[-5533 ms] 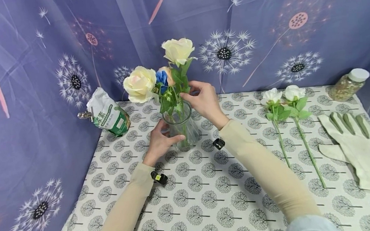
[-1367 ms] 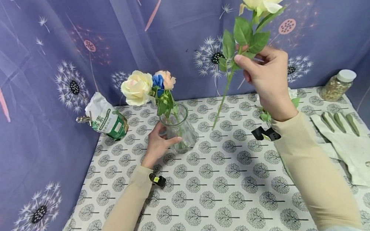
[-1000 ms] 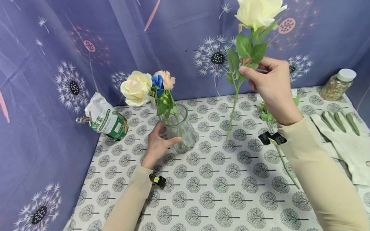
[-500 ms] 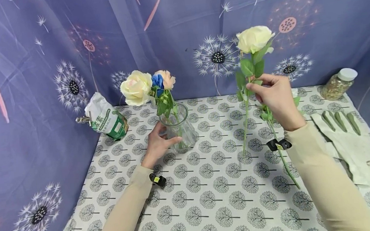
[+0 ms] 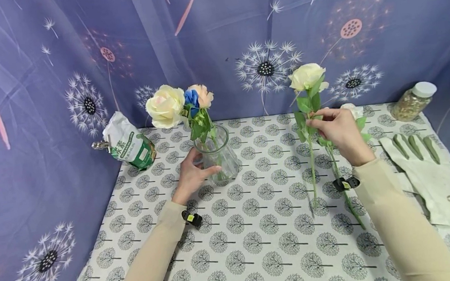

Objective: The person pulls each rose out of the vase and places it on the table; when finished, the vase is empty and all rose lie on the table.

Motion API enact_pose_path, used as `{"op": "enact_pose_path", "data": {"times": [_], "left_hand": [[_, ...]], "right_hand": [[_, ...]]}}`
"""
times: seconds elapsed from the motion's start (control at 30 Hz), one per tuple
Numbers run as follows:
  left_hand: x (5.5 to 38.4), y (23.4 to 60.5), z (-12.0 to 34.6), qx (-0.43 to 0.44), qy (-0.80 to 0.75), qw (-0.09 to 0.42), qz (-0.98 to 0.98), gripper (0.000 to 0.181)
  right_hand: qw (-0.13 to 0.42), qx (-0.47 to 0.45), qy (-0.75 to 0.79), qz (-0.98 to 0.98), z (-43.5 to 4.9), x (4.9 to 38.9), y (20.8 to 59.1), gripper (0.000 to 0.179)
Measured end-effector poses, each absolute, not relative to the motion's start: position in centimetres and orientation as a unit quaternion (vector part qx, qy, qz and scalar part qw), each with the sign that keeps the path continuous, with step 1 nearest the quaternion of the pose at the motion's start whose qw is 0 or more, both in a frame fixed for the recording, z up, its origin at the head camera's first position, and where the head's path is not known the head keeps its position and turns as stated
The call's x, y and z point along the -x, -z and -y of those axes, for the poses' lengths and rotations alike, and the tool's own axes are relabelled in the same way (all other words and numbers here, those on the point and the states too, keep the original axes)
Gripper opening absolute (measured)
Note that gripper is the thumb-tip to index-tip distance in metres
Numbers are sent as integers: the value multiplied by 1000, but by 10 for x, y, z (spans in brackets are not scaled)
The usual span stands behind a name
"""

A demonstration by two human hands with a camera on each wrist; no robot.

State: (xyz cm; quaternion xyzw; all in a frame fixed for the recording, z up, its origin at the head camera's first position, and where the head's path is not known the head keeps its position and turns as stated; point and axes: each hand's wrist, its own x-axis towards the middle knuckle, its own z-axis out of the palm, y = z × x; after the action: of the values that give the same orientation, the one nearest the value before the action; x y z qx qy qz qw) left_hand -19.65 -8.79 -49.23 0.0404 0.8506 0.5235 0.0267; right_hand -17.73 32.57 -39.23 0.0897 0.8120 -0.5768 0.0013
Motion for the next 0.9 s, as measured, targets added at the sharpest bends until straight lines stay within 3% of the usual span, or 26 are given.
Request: {"op": "enact_pose_path", "data": {"times": [0.3,0.5,0.73,0.9], "left_hand": [[196,492,88,-34,-529,33,-847,92],[197,492,88,-41,-528,30,-848,93],[198,492,89,-45,-529,30,-847,93],[198,492,89,-45,-531,31,-845,93]], "right_hand": [[30,-100,564,-819,-335,176,415,22],[61,-104,557,-822,-339,177,427,14],[97,-104,525,-839,-343,175,438,38],[115,-102,520,-840,-344,177,444,38]]}}
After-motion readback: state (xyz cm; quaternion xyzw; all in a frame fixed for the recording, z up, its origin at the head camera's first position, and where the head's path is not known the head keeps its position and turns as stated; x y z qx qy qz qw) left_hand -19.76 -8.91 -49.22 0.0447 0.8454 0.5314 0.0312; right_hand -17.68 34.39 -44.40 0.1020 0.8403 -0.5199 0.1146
